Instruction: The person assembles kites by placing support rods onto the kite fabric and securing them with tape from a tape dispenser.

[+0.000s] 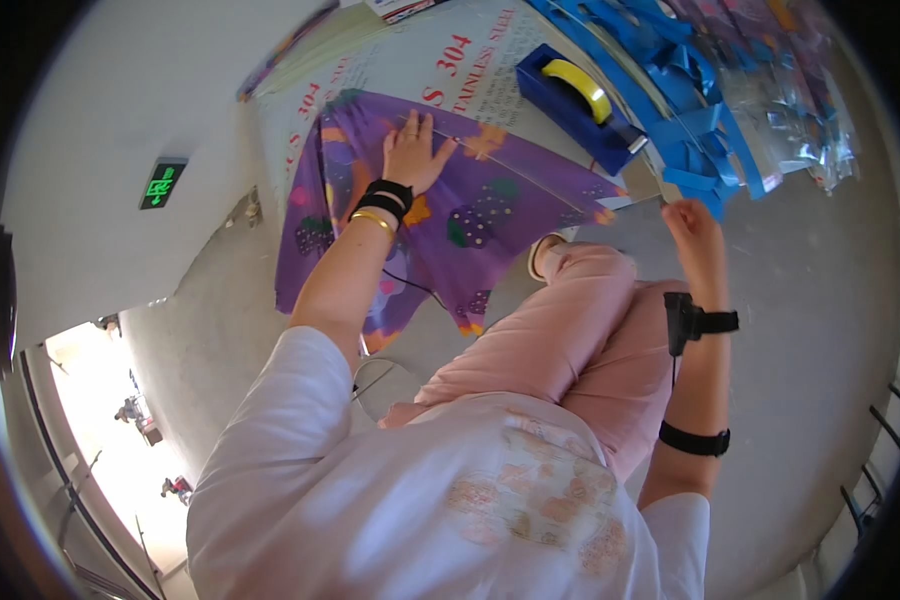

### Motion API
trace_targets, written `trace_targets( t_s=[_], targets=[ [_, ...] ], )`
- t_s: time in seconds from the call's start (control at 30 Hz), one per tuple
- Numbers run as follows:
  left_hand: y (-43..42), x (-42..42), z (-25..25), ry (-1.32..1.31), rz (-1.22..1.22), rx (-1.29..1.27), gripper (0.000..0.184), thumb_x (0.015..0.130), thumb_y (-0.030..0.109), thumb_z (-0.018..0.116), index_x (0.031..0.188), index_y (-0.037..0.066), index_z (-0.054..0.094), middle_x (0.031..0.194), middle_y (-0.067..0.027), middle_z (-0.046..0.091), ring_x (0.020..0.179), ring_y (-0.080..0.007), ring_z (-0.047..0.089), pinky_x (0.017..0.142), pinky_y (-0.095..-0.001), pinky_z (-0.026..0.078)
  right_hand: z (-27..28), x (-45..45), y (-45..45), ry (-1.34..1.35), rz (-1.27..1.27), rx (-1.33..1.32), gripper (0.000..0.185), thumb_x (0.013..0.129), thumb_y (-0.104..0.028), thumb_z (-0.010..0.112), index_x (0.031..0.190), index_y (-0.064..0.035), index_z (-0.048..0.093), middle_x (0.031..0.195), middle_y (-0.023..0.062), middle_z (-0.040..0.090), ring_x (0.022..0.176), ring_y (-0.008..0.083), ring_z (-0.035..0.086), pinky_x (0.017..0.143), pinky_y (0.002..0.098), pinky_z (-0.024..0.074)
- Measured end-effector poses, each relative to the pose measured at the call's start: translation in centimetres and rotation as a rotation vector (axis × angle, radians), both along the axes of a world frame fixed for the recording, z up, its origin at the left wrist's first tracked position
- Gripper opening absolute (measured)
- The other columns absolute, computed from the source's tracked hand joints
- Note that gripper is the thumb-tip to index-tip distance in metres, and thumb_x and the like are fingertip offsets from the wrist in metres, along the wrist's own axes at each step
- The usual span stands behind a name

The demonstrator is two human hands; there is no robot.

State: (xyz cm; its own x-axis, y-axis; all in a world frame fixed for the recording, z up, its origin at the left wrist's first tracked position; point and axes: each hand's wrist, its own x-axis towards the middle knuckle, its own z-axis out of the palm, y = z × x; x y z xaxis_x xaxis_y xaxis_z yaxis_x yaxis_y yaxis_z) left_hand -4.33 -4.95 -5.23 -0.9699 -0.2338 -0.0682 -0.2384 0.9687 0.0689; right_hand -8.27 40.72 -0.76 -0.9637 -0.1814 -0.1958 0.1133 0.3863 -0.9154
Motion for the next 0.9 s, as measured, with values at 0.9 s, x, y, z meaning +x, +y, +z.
trace_targets(
  t_s=[0.9],
  targets=[
    [22.0,8.0,7.5,-0.04,-0.512,0.572,0.052,0.089,0.033,0.064,0.132,0.006,0.054,0.131,-0.0179,0.055,0.117,-0.0364,0.052,0.097,-0.0497,0.044,4.3,-10.6,-7.6,0.347,0.311,0.546,0.018,0.086,-0.02,0.066,0.09,-0.0028,0.072,0.095,0.0178,0.07,0.088,0.0353,0.067,0.076,0.0434,0.0537]
  ],
)
